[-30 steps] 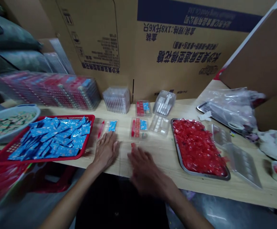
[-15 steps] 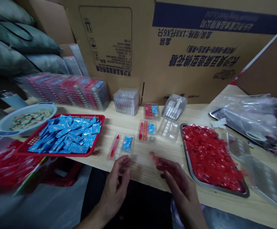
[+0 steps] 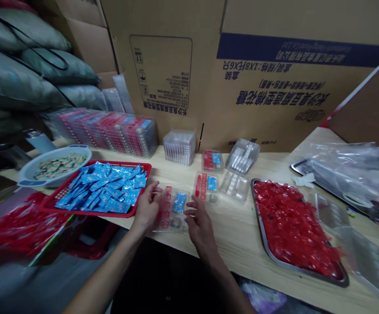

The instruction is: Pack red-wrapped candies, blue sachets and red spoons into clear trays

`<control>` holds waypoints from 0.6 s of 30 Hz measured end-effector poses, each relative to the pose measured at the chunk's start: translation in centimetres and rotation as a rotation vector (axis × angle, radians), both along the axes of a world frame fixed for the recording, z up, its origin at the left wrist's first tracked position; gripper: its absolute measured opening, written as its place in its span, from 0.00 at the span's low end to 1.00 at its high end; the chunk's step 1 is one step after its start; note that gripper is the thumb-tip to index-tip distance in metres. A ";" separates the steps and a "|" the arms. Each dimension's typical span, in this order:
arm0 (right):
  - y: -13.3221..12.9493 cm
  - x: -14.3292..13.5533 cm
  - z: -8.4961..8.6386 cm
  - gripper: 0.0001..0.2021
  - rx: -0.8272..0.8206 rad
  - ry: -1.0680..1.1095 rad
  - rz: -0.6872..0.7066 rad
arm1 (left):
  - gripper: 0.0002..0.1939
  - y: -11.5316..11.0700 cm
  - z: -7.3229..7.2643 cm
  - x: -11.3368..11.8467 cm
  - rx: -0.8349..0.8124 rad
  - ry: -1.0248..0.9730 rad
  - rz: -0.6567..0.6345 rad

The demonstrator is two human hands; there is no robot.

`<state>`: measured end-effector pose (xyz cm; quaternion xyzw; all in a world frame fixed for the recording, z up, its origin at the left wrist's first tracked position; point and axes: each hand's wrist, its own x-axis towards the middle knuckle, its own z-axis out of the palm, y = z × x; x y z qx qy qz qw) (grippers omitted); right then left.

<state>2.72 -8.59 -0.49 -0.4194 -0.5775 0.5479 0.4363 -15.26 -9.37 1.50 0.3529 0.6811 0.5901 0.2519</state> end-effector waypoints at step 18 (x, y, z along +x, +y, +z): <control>-1.3 -2.1 -2.0 0.27 0.459 -0.632 -0.069 | 0.29 -0.3 -1.5 -0.5 -0.338 0.602 -0.470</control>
